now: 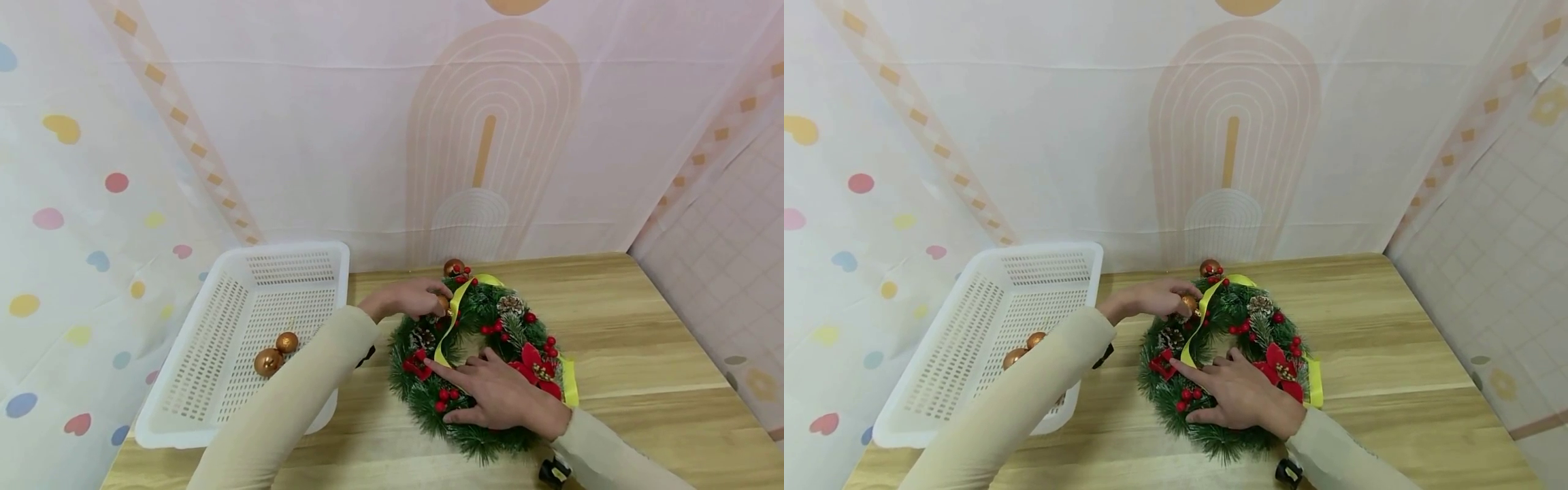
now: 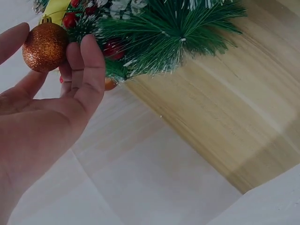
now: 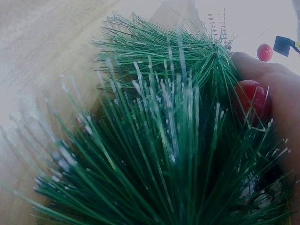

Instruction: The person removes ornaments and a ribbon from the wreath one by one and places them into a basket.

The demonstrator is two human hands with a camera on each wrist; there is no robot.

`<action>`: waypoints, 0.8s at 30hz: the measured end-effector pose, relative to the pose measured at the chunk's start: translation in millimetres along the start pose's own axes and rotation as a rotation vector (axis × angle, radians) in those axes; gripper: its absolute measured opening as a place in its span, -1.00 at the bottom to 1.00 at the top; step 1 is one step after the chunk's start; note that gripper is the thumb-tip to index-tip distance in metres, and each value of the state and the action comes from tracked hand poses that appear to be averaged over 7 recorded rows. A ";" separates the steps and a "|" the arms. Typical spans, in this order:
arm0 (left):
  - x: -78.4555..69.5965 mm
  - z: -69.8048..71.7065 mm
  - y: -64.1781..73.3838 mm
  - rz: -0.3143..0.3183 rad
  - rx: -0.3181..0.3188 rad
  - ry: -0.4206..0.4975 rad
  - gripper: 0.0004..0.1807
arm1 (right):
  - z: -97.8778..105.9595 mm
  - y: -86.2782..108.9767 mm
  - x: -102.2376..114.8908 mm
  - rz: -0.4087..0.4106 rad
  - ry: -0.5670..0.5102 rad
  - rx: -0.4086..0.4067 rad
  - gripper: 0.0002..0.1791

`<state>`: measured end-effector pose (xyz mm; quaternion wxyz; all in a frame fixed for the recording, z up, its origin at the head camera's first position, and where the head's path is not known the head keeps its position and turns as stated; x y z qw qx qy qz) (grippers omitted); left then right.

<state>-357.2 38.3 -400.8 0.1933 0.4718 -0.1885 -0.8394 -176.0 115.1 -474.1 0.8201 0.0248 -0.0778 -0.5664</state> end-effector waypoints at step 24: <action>-11.8 3.2 1.6 -0.084 -0.066 -0.087 -0.80 | 0.9 0.0 0.9 0.011 0.008 -0.031 -0.08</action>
Point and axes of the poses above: each hand's wrist, its own y-axis away from the middle knuckle, its own z-axis out of the back of the hand, x = y × z, the point moved 3 cm from there along -y, towards the middle knuckle, and after that the axes turned 11 degrees about x, right-handed, at the moved point
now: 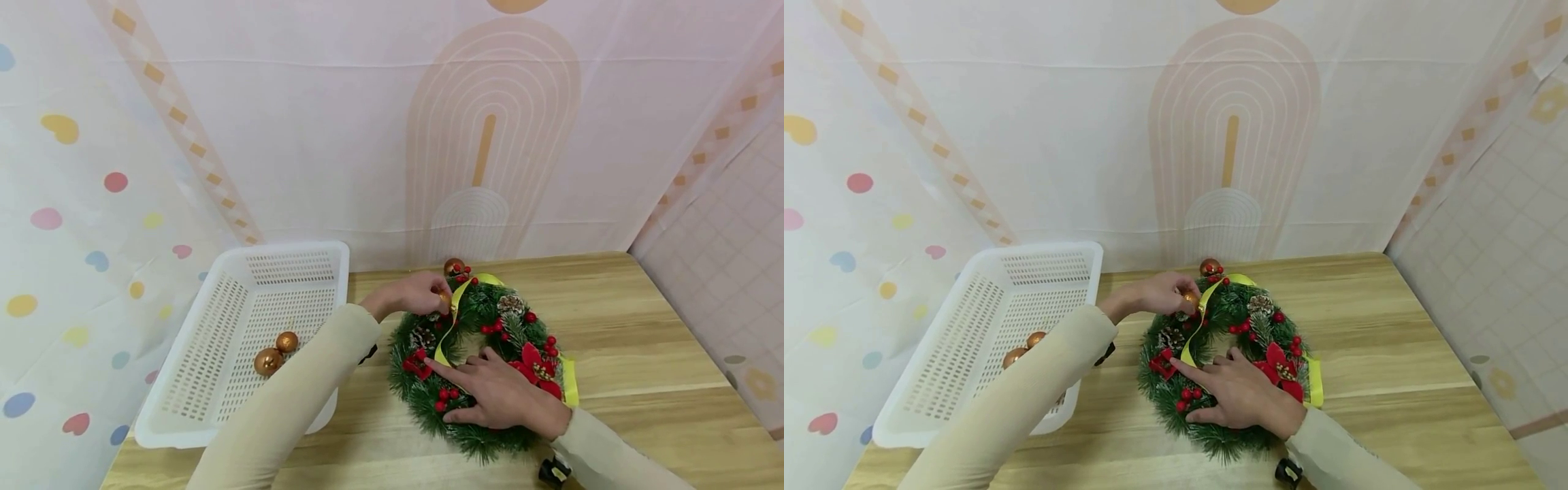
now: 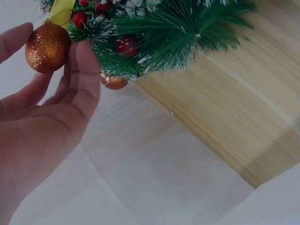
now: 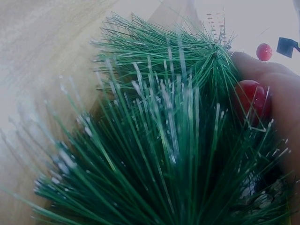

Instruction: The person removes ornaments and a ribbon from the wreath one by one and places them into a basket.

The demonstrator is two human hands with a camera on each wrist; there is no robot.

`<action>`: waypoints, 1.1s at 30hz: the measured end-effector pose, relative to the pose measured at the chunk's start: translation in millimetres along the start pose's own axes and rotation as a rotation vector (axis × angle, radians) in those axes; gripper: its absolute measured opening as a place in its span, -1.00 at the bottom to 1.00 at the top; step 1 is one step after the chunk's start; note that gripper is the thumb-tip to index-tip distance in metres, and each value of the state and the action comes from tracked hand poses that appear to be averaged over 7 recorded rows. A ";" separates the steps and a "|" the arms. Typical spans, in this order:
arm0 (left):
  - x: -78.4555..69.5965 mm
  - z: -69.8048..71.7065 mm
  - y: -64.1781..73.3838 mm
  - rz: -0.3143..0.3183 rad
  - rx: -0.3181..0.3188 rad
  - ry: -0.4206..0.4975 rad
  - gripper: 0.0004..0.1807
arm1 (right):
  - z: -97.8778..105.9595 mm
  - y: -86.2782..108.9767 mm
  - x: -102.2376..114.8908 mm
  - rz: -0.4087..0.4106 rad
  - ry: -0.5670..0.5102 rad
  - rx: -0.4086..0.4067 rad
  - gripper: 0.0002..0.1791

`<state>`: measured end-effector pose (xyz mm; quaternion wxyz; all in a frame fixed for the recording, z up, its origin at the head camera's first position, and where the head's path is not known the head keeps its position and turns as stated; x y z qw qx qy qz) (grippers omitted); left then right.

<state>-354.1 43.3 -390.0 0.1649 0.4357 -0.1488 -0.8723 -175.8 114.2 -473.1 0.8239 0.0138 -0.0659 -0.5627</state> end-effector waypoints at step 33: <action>16.9 -5.0 -2.5 0.059 0.157 0.261 -0.57 | -0.8 -1.4 -1.3 -0.017 -0.023 0.026 -0.07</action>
Point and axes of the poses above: each hand's wrist, its own y-axis away from the middle knuckle, its own z-axis out of the back of the hand, x = y × z, the point moved 3 cm from there along -y, towards the middle knuckle, and after that the axes turned 11 degrees about x, right-handed, at the moved point
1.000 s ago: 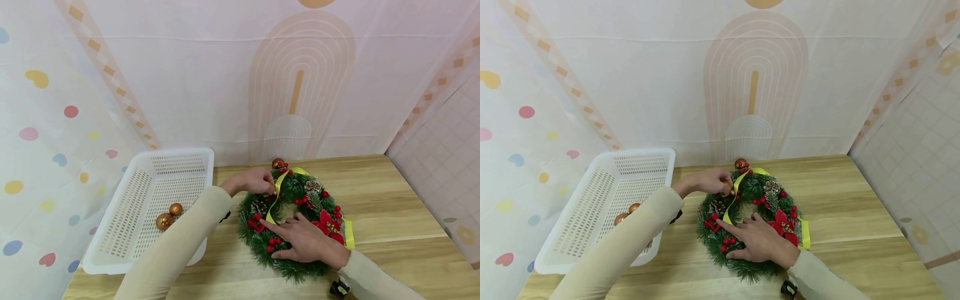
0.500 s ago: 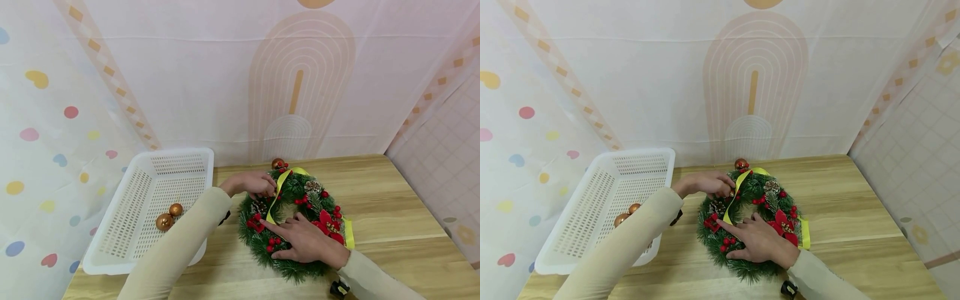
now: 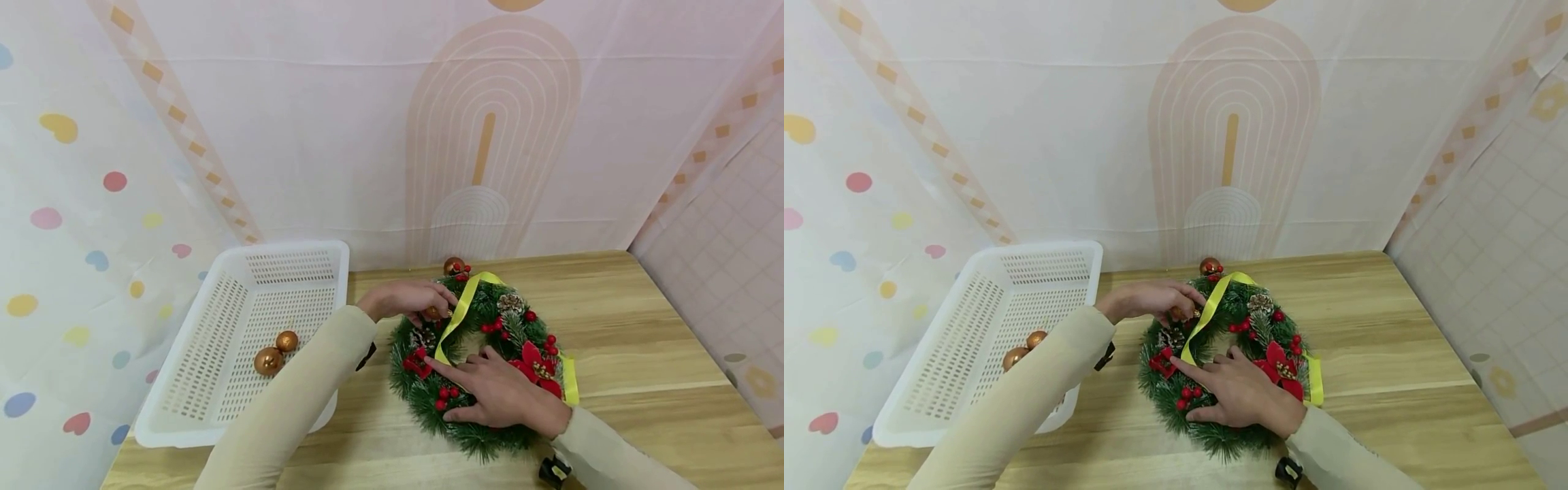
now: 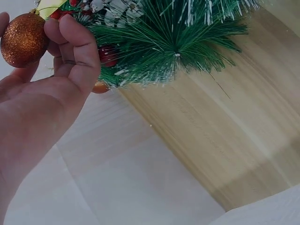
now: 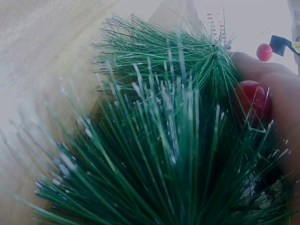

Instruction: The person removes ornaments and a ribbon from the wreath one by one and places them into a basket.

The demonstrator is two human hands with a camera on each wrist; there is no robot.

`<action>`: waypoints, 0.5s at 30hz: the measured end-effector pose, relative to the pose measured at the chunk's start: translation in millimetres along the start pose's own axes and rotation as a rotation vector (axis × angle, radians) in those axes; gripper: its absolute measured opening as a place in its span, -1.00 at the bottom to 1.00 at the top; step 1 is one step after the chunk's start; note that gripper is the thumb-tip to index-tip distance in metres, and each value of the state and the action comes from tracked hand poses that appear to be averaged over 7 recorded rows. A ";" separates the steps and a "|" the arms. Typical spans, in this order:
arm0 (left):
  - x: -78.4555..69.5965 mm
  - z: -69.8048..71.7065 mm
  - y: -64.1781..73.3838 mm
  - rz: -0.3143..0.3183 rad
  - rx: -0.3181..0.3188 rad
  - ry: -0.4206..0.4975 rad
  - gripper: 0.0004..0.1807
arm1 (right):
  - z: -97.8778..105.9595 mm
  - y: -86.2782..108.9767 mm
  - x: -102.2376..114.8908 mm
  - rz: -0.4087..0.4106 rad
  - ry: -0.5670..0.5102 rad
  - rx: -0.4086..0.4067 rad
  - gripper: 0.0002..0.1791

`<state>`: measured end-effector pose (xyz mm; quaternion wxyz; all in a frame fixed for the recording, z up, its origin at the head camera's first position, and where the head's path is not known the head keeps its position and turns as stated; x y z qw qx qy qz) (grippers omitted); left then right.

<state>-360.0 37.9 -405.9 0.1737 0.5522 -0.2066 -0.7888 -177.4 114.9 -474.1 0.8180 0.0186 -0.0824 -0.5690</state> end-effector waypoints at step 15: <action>-22.4 -1.7 -1.5 -0.036 -0.033 -0.188 -0.57 | 0.6 1.4 0.4 0.002 -0.001 -0.004 -0.08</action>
Point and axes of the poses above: each hand's wrist, its own y-axis away from the middle knuckle, its own z-axis out of the back of the hand, x = y × z, the point moved 3 cm from there along -y, towards the middle knuckle, and after that the axes turned 11 degrees about x, right-handed, at the moved point
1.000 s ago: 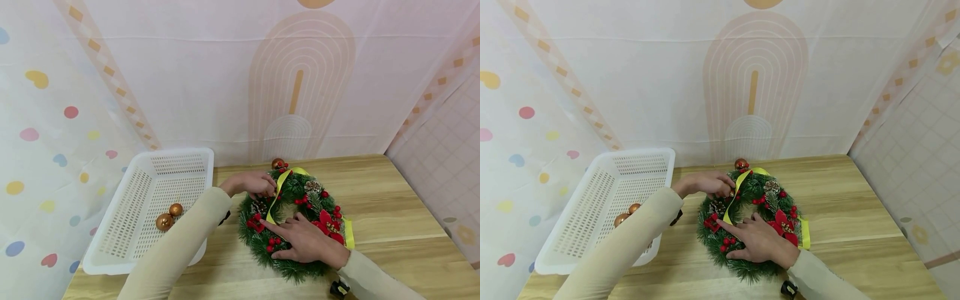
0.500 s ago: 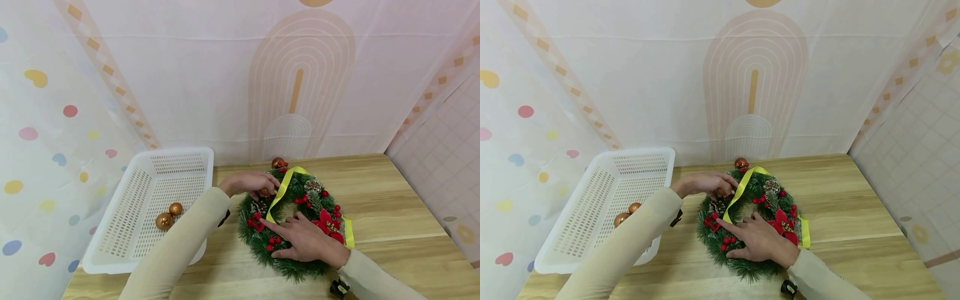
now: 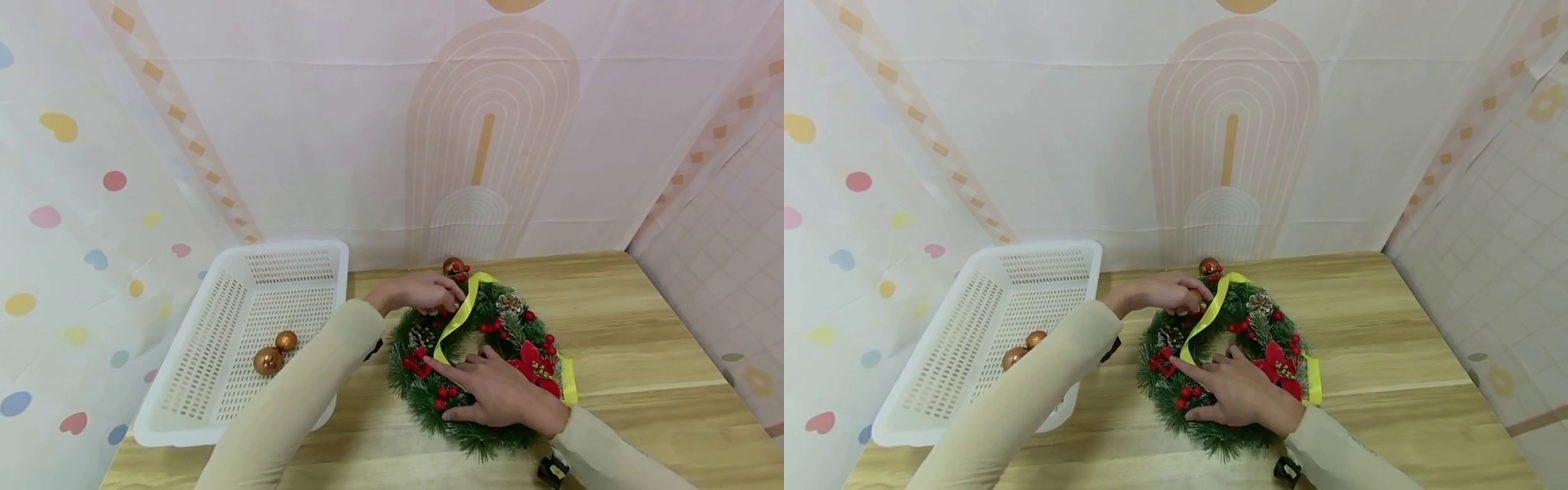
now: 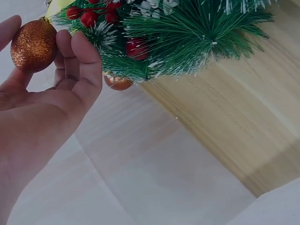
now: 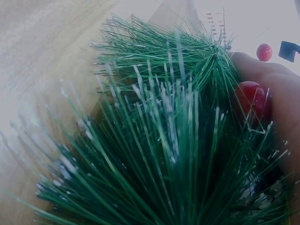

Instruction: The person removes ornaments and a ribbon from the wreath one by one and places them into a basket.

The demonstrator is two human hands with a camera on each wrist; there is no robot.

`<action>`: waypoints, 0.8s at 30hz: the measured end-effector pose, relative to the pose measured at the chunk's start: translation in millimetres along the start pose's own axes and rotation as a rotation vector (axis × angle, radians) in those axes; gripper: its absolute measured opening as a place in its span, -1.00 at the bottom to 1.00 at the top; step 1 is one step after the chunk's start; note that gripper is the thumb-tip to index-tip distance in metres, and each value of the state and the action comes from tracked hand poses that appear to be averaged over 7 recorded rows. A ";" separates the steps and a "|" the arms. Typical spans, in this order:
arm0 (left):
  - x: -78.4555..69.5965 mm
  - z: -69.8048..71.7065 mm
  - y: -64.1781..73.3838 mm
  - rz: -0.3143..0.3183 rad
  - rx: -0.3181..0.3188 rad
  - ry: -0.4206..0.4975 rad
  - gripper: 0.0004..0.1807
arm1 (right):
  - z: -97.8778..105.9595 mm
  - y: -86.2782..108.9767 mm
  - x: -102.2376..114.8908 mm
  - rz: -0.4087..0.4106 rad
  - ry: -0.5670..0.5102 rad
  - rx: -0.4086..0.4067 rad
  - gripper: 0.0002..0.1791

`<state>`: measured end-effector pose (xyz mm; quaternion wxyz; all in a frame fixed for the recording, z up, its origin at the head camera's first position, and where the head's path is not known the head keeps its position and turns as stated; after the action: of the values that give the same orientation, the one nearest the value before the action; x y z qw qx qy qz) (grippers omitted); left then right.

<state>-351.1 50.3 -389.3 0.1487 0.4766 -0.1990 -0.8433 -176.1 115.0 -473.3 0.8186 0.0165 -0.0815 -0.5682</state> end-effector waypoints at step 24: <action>-9.0 -1.4 -13.9 0.008 -0.231 -0.260 -0.52 | -1.5 -0.2 0.5 -0.003 0.012 -0.013 -0.10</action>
<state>-346.2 66.2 -389.8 0.1789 0.3426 -0.1199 -0.9145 -175.8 114.4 -474.8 0.8183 0.0147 -0.0727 -0.5700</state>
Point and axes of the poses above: each hand's wrist, its own y-axis away from the middle knuckle, its own z-axis out of the back of the hand, x = y × z, the point moved 3 cm from there along -y, towards the middle knuckle, and after that the axes turned 11 degrees about x, right-handed, at the moved point
